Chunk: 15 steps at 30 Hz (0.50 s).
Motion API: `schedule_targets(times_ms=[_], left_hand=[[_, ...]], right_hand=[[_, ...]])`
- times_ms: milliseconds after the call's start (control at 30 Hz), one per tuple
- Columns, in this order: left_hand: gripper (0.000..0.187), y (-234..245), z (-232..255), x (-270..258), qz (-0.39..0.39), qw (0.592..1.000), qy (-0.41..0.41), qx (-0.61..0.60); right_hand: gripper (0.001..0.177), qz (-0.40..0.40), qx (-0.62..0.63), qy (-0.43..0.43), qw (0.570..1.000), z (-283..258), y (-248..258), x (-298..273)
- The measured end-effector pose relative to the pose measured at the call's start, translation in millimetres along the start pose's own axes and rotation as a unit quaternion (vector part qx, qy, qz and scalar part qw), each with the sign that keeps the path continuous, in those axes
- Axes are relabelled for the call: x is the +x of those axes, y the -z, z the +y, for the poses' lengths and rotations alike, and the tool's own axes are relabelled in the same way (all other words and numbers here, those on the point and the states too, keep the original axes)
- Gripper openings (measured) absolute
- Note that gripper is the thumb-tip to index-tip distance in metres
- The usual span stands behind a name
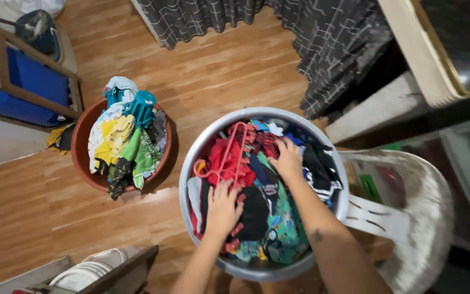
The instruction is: The person removes clothes from a blue hanger and places them into a basin. They then select clothes from a large basin and hang them one by one on a wall-mounted drying rack using clothespins. The person continues to sort through the basin and hang various garments on the rack.
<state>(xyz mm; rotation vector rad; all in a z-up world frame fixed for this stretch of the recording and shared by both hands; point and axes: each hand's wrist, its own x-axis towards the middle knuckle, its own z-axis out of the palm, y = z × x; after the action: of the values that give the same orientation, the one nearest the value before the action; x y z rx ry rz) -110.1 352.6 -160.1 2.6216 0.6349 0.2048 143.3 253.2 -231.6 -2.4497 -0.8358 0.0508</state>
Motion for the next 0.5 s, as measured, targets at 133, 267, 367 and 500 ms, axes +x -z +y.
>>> schedule_targets(times_ms=[133,267,367,500], left_hand=[[0.042,2,-2,-2,-0.002,1.0,0.008,-0.023],[0.042,6,-5,1,-0.023,0.999,0.021,-0.031],[0.035,6,-5,9,-0.043,0.998,0.036,-0.021],[0.028,12,-3,14,-0.053,0.997,0.037,0.046]], right_hand=[[0.065,-0.243,-0.047,-0.124,0.961,27,-38,17],[0.036,-0.139,0.103,-0.056,0.983,54,-58,-48],[0.041,-0.066,0.156,0.026,0.985,55,-49,-121],[0.035,-0.012,0.132,-0.103,0.986,49,-7,-214]])
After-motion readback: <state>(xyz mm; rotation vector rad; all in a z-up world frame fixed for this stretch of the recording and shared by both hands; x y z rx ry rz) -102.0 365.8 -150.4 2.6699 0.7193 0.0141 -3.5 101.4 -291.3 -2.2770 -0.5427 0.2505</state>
